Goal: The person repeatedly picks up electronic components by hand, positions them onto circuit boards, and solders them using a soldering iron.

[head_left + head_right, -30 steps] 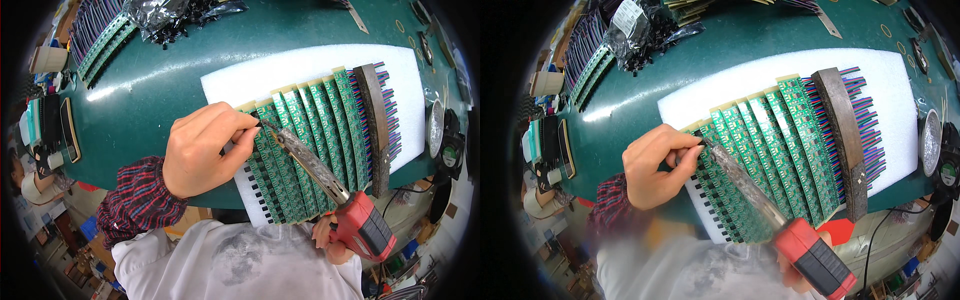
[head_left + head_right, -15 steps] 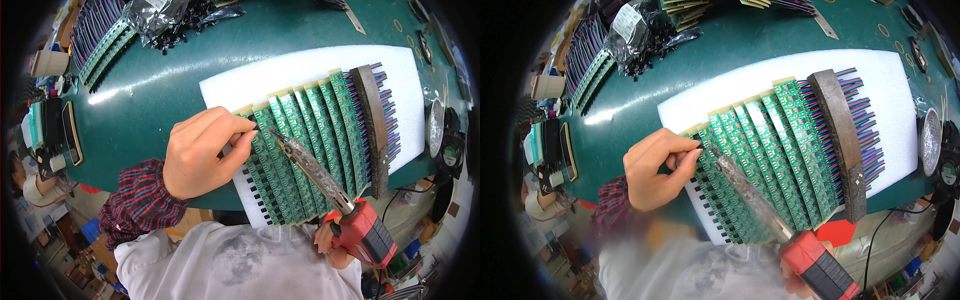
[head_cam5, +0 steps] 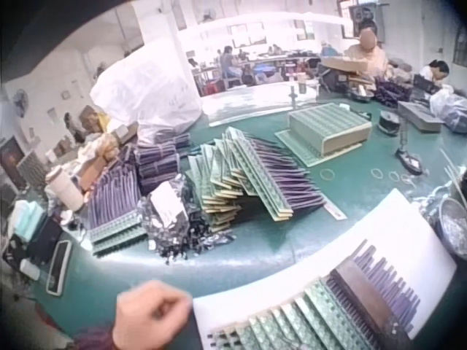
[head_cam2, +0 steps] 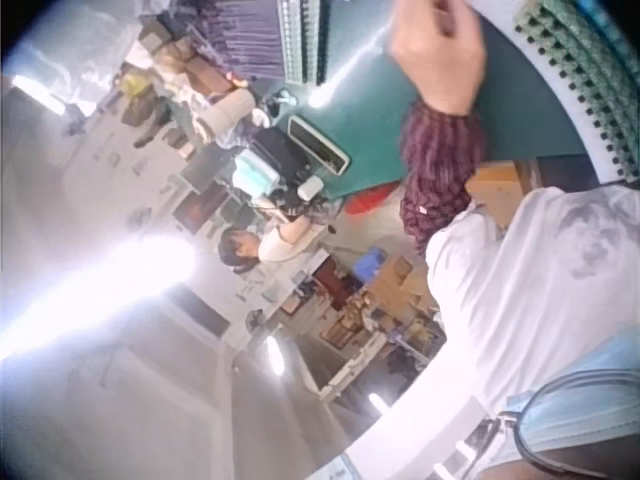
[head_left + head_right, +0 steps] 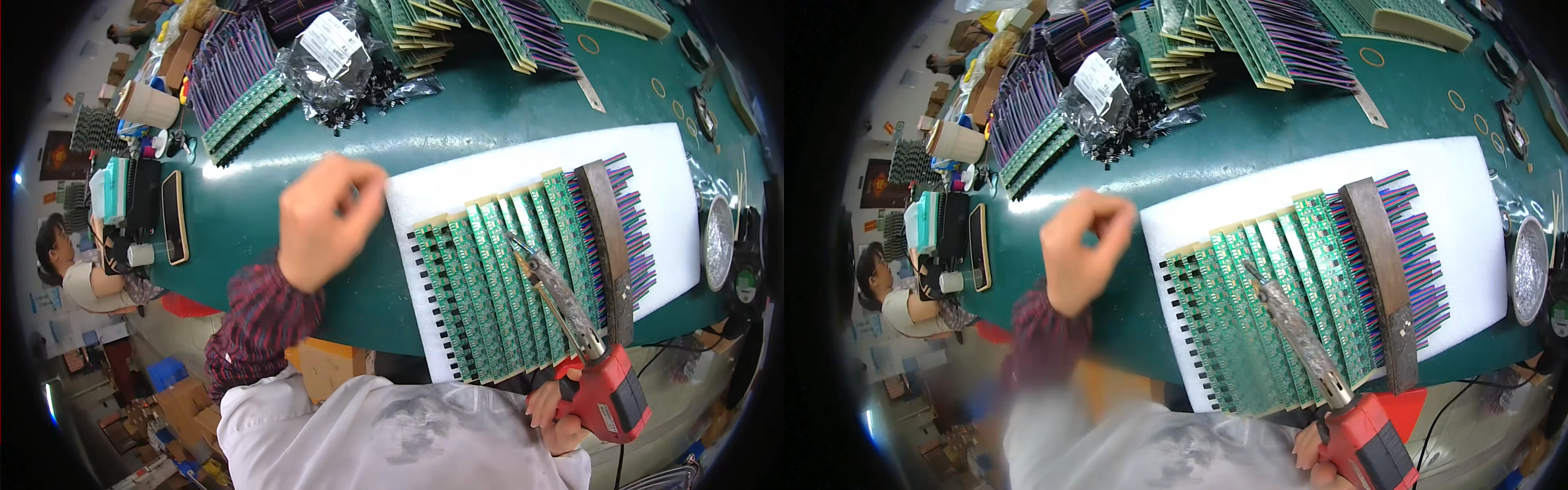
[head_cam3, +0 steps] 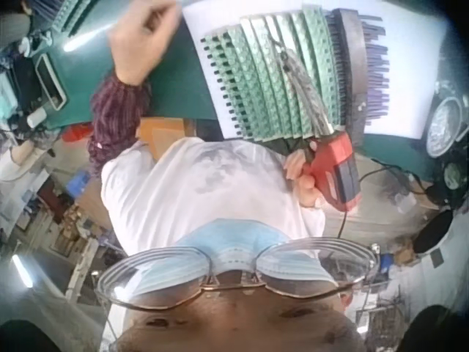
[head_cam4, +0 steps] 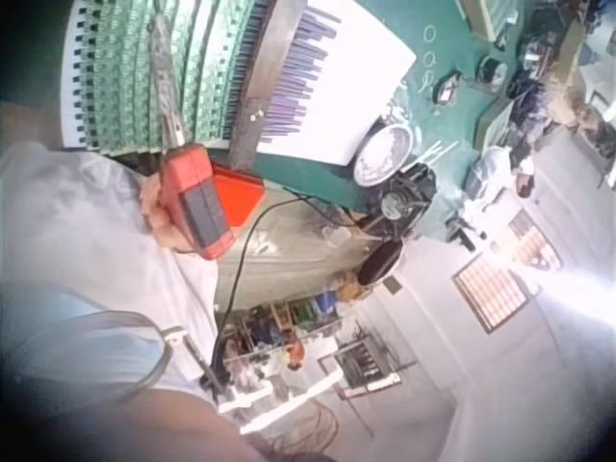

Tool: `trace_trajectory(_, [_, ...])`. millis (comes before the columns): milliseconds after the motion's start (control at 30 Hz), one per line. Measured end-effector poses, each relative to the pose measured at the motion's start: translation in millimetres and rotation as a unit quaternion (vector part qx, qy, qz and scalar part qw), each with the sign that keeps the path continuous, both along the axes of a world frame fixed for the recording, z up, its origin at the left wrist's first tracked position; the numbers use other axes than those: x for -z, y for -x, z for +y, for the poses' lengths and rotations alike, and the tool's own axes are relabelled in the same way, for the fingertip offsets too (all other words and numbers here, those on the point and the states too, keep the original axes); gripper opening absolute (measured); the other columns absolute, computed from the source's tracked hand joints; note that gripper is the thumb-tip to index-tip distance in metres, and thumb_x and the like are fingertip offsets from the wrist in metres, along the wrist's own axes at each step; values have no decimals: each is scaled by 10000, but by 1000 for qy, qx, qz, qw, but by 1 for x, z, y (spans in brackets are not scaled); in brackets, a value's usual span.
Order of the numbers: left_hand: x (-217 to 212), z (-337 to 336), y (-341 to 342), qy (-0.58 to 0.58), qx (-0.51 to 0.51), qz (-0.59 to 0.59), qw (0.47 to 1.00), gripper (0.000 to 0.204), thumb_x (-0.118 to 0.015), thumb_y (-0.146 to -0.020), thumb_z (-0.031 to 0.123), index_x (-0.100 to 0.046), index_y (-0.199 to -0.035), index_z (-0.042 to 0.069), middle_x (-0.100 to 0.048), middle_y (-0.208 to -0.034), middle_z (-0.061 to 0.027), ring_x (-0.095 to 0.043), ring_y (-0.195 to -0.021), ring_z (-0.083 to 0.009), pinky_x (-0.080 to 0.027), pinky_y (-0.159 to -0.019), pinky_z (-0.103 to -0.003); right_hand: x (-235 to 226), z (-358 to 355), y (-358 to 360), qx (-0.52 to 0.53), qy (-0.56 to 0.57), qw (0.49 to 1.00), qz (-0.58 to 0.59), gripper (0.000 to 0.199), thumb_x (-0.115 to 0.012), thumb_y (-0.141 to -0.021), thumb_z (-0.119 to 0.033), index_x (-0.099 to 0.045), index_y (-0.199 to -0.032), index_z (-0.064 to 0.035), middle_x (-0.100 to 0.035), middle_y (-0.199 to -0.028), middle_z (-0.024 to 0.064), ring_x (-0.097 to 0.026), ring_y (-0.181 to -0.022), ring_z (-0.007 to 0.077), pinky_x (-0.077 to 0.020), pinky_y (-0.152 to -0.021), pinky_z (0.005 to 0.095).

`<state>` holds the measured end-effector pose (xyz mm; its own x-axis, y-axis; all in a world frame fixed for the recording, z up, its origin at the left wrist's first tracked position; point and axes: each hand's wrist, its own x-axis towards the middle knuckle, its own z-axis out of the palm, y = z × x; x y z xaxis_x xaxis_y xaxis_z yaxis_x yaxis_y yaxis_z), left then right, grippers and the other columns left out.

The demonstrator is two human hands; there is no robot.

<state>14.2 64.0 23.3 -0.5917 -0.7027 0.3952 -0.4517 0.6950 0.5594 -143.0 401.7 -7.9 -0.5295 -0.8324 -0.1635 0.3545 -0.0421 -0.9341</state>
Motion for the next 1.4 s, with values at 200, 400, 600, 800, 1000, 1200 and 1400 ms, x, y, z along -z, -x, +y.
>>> trace_trajectory(200, [24, -58, -21, 113, -67, -99, 986, 111, -675, -798, 50, -649, -905, 36, -608, -832, -78, -609, -650, -244, -490, -584, -348, 8, 11, 6, 0, 0, 1000, 10, 827, -600, -846, -604, -350, -1353, 0, -449, -521, 2, -449, -429, 147, -403, -481, 302])
trace_trajectory(400, [23, -66, -22, 123, -48, -145, 981, 92, -660, -806, 67, -626, -877, 21, -594, -845, -108, -607, -760, -315, -492, -665, -405, 14, 17, 1, -13, 17, 1000, -1, 840, -589, -854, -597, -327, -1386, -2, -438, -529, -3, -451, -450, 144, -400, -503, 301])
trace_trajectory(600, [22, -76, -27, 158, 19, -207, 965, 79, -641, -818, 81, -597, -837, 18, -566, -811, -126, -599, -764, -335, -489, -667, -424, 14, 10, -2, -17, 23, 1000, 3, 833, -598, -860, -576, -328, -1396, 2, -443, -544, -5, -450, -459, 139, -401, -514, 298])
trace_trajectory(800, [-12, -31, -14, -101, -37, -81, 991, 53, -656, -845, 28, -653, -893, 4, -633, -770, -40, -583, -672, -90, -439, -552, -244, 2, -20, 19, -160, 135, 976, 59, 734, -633, -900, -437, -318, -1407, -12, -466, -560, 7, -463, -469, 141, -414, -524, 296])
trace_trajectory(1000, [-46, 92, 2, 115, 365, -8, 924, 197, -639, -671, 121, -660, -830, 7, -608, -799, -79, -579, -674, -180, -435, -515, -283, -22, -48, 27, -247, 81, 949, 181, 655, -555, -853, -38, -249, -1431, -23, -601, -712, 107, -529, -526, 147, -461, -524, 286])
trace_trajectory(1200, [-42, 118, 17, 271, 381, 10, 884, 193, -607, -690, 152, -635, -780, -17, -605, -827, -122, -536, -683, -197, -405, -545, -281, -37, -65, 16, -181, 4, 961, 211, 653, -558, -847, -28, -245, -1421, -20, -630, -767, 131, -550, -542, 142, -468, -524, 269])
trace_trajectory(1400, [-34, 116, 21, 189, 401, 52, 895, 238, -626, -659, 133, -621, -810, -51, -593, -840, -135, -539, -681, -202, -401, -517, -268, -39, -62, 10, -130, -37, 970, 201, 633, -561, -869, -83, -249, -1414, -4, -619, -736, 109, -548, -531, 135, -469, -527, 267])
